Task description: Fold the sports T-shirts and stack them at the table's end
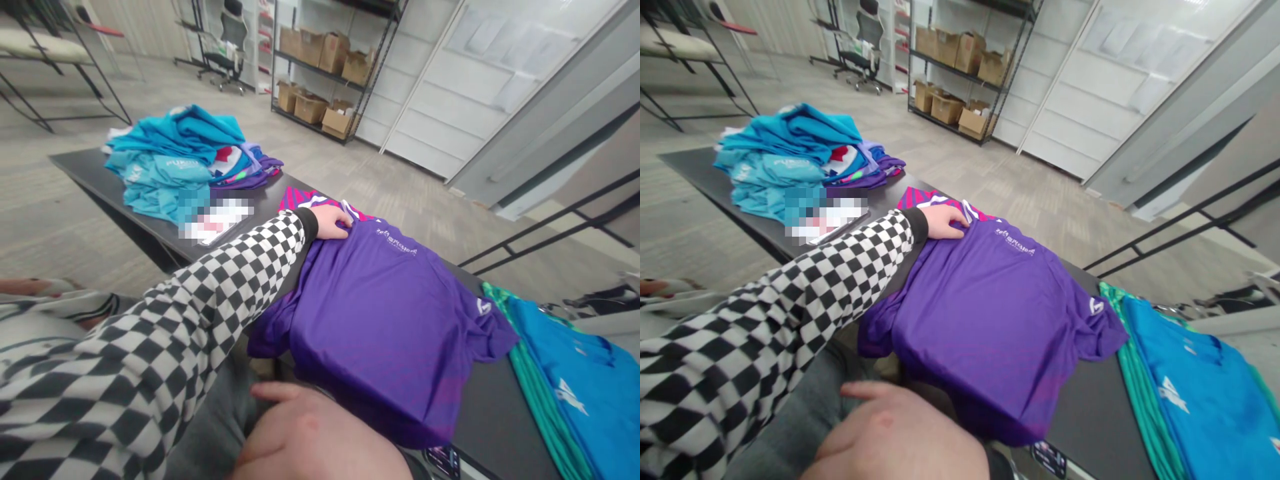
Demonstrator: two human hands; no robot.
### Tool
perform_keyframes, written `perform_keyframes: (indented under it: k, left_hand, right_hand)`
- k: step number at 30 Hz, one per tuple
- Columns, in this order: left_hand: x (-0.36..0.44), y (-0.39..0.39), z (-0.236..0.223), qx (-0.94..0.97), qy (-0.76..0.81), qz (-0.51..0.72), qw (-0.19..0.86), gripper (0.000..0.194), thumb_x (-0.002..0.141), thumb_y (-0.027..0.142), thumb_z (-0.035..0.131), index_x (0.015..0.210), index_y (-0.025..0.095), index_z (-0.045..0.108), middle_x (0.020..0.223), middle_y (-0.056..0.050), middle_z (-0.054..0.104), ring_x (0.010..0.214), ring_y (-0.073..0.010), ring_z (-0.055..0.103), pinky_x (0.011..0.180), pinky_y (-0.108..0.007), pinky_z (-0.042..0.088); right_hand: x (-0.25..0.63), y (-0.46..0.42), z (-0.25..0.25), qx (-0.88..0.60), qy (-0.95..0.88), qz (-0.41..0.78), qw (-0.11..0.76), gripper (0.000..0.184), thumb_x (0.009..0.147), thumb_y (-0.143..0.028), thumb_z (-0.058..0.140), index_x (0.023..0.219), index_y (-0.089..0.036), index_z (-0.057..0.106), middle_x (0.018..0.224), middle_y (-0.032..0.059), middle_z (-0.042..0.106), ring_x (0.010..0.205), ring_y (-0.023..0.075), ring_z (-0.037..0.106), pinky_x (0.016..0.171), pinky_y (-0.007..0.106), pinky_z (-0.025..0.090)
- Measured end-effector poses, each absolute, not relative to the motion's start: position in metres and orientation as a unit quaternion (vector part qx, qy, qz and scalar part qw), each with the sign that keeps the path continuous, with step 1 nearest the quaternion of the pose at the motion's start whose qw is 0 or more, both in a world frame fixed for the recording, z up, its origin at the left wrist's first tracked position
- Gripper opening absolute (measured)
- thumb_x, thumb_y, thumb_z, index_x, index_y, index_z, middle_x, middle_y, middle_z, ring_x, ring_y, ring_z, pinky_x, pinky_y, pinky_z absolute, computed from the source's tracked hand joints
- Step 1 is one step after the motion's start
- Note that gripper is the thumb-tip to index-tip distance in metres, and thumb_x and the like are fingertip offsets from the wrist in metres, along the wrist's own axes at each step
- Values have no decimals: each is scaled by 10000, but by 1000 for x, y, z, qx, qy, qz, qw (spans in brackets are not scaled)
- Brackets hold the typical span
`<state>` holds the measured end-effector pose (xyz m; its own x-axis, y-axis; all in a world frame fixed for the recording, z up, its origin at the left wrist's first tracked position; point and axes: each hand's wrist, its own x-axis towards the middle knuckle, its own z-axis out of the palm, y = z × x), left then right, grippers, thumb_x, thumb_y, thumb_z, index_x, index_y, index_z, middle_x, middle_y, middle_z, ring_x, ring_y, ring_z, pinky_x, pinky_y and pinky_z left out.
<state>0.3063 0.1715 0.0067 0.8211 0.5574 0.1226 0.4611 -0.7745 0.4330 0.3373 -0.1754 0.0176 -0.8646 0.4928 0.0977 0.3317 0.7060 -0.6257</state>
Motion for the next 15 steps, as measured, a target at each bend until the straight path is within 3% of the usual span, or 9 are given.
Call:
perform_keyframes:
  k: [2,5,7,9,11,13,15]
  left_hand:
    - [307,171,9,937,270,113,192,501,987,396,711,1433,207,838,1490,-49,808,1386,-231,736,1265,-247,479]
    - [307,170,10,937,273,108,190,503,992,398,709,1442,210,832,1498,-43,804,1403,-222,728,1265,-236,471]
    - [307,170,10,936,275,109,189,495,997,400,709,1440,217,832,1504,-39,802,1412,-220,725,1261,-236,474]
    - [307,170,10,936,274,111,189,493,1002,395,707,1438,204,832,1509,-49,800,1413,-223,726,1260,-240,477]
    - [307,171,9,937,270,112,191,494,1003,387,705,1438,190,832,1506,-58,801,1411,-225,728,1262,-239,476]
    - [308,170,9,937,268,113,192,497,1001,379,704,1444,191,828,1511,-55,800,1421,-222,724,1268,-236,471]
    - [309,170,8,939,265,111,190,509,1005,375,693,1466,197,817,1532,-49,789,1435,-221,716,1275,-238,465]
  right_hand:
    - [341,-174,23,-352,-877,270,184,243,1199,-390,599,1271,-241,777,1304,44,859,1275,175,786,1435,393,319]
    - [346,-171,29,-490,-828,196,190,362,1172,-304,610,1494,-169,705,1675,177,666,1632,303,552,1454,554,296]
    - [348,-170,31,-442,-858,215,150,274,1159,-340,662,1373,-205,767,1606,128,731,1617,301,569,1476,579,212]
    - [350,-172,34,-335,-892,276,122,180,1174,-382,667,1191,-263,801,1340,15,859,1424,202,724,1492,498,135]
    - [356,-172,41,-302,-894,303,134,191,1195,-390,639,1174,-287,798,1183,-33,882,1262,137,791,1487,424,137]
    - [373,-169,48,-380,-870,260,178,222,1200,-356,607,1310,-287,787,1270,15,876,1310,167,784,1478,449,213]
    - [405,-160,47,-496,-823,175,214,346,1194,-365,580,1491,-281,736,1475,93,812,1462,246,718,1455,550,301]
